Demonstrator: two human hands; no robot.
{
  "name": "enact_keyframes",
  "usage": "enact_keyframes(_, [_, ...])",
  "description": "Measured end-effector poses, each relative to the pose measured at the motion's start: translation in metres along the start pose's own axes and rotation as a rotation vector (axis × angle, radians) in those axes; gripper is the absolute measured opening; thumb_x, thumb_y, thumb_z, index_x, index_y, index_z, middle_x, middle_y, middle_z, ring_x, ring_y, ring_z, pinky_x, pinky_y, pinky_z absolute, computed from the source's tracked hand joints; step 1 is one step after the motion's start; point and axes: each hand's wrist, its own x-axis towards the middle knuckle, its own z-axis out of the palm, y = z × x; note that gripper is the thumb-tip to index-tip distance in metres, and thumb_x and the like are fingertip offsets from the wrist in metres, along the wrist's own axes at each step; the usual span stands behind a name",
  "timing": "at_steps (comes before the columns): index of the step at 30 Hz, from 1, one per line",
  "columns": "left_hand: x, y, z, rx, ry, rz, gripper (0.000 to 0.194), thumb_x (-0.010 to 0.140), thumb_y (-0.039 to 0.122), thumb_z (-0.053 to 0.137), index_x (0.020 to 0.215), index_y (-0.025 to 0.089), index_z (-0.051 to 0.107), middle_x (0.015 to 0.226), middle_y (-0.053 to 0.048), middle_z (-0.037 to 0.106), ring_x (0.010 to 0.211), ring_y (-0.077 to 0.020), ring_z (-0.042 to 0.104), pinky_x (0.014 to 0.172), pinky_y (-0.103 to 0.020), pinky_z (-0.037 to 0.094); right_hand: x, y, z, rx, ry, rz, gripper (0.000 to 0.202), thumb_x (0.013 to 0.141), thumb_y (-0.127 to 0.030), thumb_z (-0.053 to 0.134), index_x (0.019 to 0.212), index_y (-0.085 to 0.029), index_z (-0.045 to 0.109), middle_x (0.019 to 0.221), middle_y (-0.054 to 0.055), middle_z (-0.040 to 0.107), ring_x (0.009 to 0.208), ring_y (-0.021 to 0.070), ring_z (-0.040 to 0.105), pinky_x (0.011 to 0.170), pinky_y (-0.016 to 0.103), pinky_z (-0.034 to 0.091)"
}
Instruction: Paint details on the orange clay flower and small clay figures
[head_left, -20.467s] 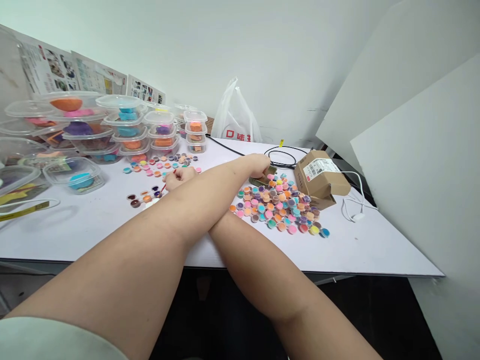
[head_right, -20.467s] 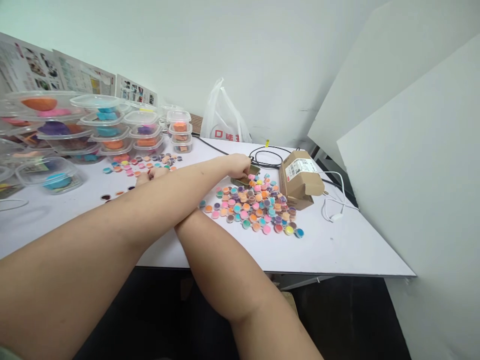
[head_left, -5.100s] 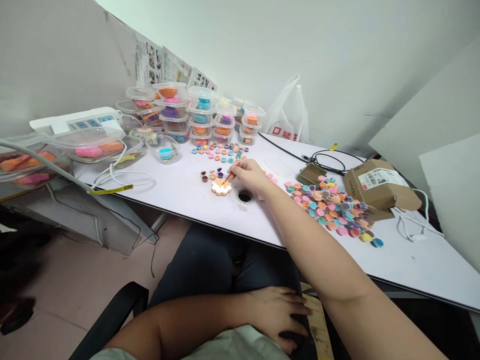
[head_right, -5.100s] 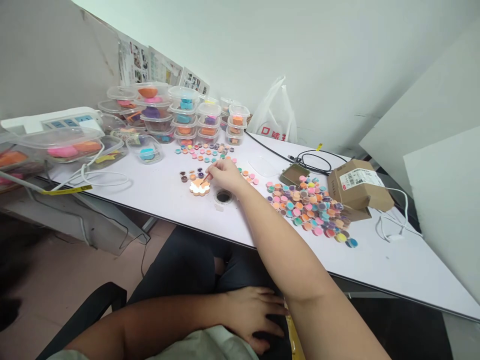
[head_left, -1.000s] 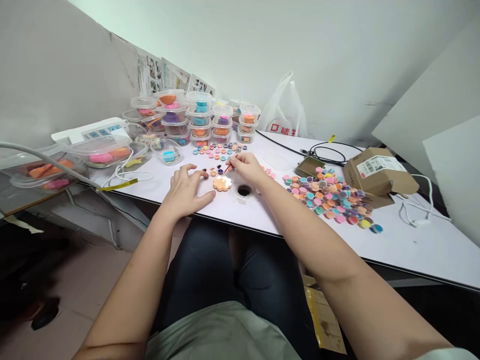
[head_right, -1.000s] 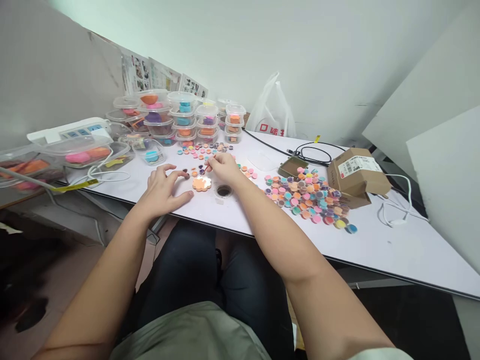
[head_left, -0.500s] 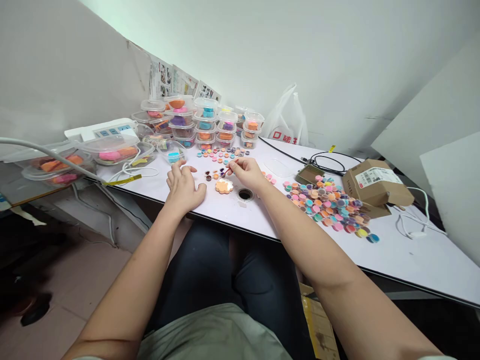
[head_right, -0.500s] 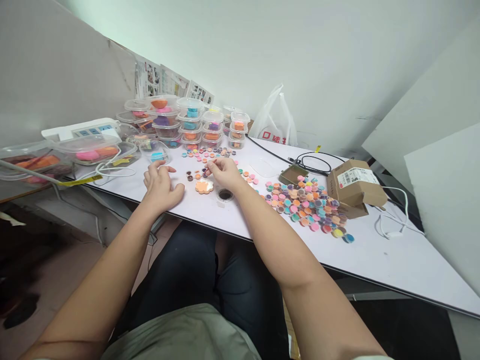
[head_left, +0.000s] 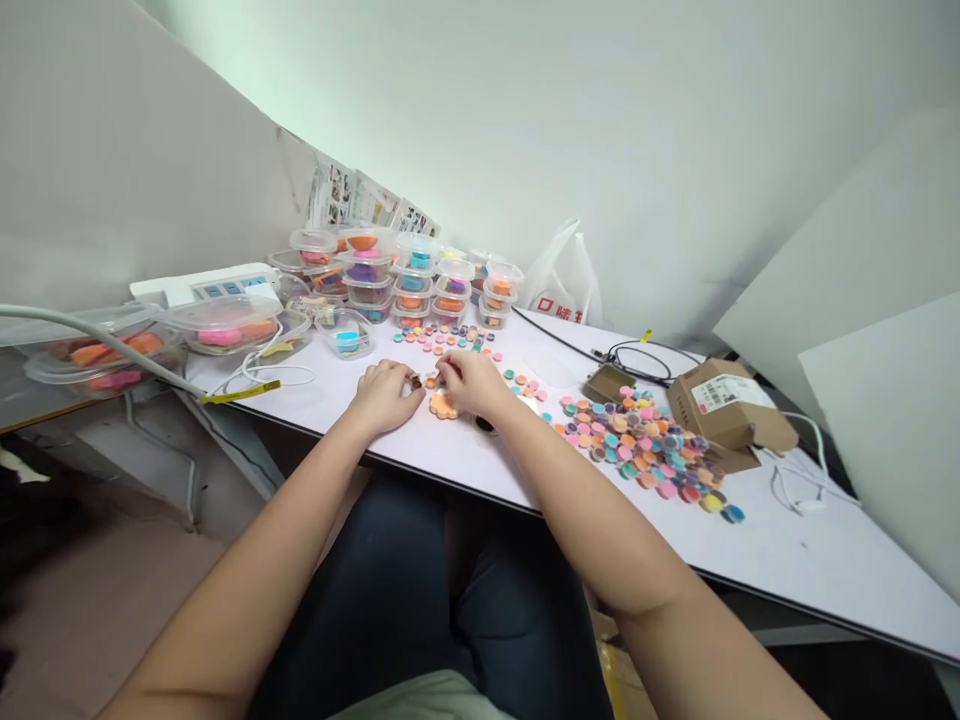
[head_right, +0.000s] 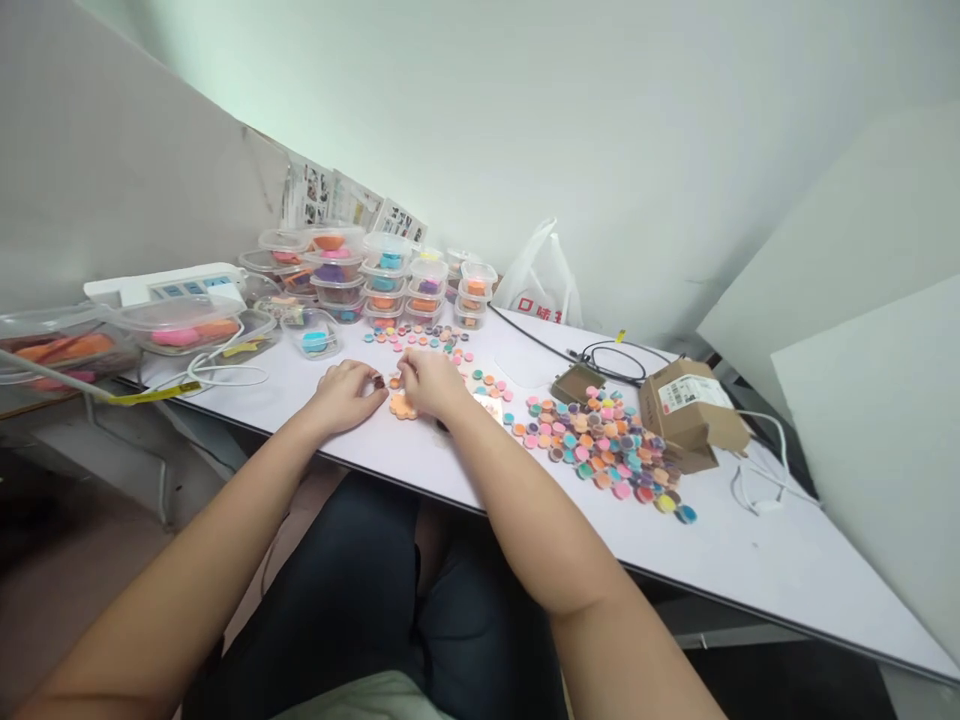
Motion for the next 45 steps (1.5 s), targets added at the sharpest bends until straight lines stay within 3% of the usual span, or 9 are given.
enact_keyframes(3, [-0.003,-0.001,0.002,-0.015,0.03,0.015,0.035,0.087,0.047,0.055,0.106,0.021,0.07,0.12,-0.015,0.066,0.12,-0.0361,0.059,0.102,-0.049,0.047,0.0,0.002,0.0,0.047,-0.032,0.001,0.022,0.094,-0.018,0.048,0.079,-0.021,0.065,0.084,0.003,0.076,0.075,0.018,0.065,0.071,0.03,0.044])
enact_keyframes(11, [-0.01,0.003,-0.001,-0.02,0.032,-0.002,0.038,0.089,0.047,0.055,0.113,0.02,0.068,0.125,-0.016,0.063,0.122,-0.037,0.056,0.104,-0.05,0.045,-0.001,0.008,0.003,0.229,0.063,0.062,0.019,0.098,-0.029,0.051,0.087,-0.021,0.064,0.085,0.004,0.078,0.076,0.0177,0.071,0.076,0.03,0.049])
enact_keyframes(17, [-0.011,0.005,-0.002,-0.022,0.03,0.01,0.037,0.089,0.045,0.056,0.115,0.021,0.067,0.126,-0.015,0.062,0.122,-0.037,0.056,0.104,-0.049,0.044,-0.001,0.009,0.006,0.192,-0.009,0.038,0.018,0.095,-0.024,0.051,0.087,-0.021,0.067,0.086,0.004,0.079,0.081,0.0182,0.071,0.08,0.031,0.05])
enact_keyframes(22, [-0.01,0.005,0.0,-0.02,0.029,0.011,0.035,0.089,0.044,0.057,0.115,0.023,0.067,0.126,-0.014,0.062,0.121,-0.036,0.056,0.104,-0.048,0.045,-0.002,0.005,0.001,0.058,-0.063,0.002,0.02,0.094,-0.023,0.05,0.084,-0.02,0.067,0.085,0.004,0.078,0.076,0.0178,0.067,0.073,0.03,0.046])
enact_keyframes(29, [-0.01,0.005,-0.001,-0.006,0.025,0.008,0.036,0.089,0.045,0.057,0.115,0.022,0.067,0.127,-0.015,0.061,0.122,-0.0369,0.055,0.104,-0.049,0.044,-0.001,0.009,0.003,0.191,-0.051,0.055,0.019,0.093,-0.021,0.05,0.082,-0.02,0.065,0.083,0.003,0.078,0.072,0.0158,0.067,0.071,0.029,0.047])
enact_keyframes(34, [-0.011,0.006,-0.002,-0.009,0.033,0.001,0.04,0.088,0.048,0.058,0.117,0.023,0.068,0.129,-0.014,0.061,0.122,-0.037,0.055,0.106,-0.05,0.043,0.0,0.011,-0.007,0.366,0.041,0.14,0.017,0.095,-0.026,0.053,0.083,-0.018,0.063,0.078,0.002,0.076,0.073,0.0149,0.069,0.071,0.027,0.049])
enact_keyframes(37, [-0.011,0.006,-0.002,-0.004,0.024,0.002,0.039,0.088,0.048,0.059,0.116,0.023,0.068,0.128,-0.014,0.062,0.122,-0.0372,0.056,0.106,-0.05,0.043,-0.002,0.012,-0.01,0.452,-0.011,0.184,0.019,0.094,-0.024,0.054,0.079,-0.018,0.063,0.075,0.002,0.075,0.074,0.0148,0.069,0.073,0.026,0.049])
enact_keyframes(40, [-0.01,0.005,-0.002,0.002,0.014,0.003,0.039,0.087,0.048,0.058,0.115,0.023,0.069,0.128,-0.014,0.062,0.123,-0.0372,0.055,0.105,-0.05,0.044,-0.003,0.014,-0.009,0.374,-0.076,0.223,0.023,0.094,-0.024,0.053,0.076,-0.018,0.065,0.073,0.003,0.074,0.067,0.0145,0.065,0.068,0.027,0.046])
enact_keyframes(45, [-0.011,0.006,-0.002,0.01,0.026,0.014,0.041,0.088,0.049,0.057,0.117,0.022,0.068,0.128,-0.014,0.062,0.125,-0.0365,0.055,0.107,-0.05,0.043,-0.002,0.018,-0.007,0.241,-0.033,0.268,0.023,0.093,-0.025,0.054,0.075,-0.018,0.065,0.073,0.003,0.075,0.061,0.0135,0.058,0.061,0.027,0.041])
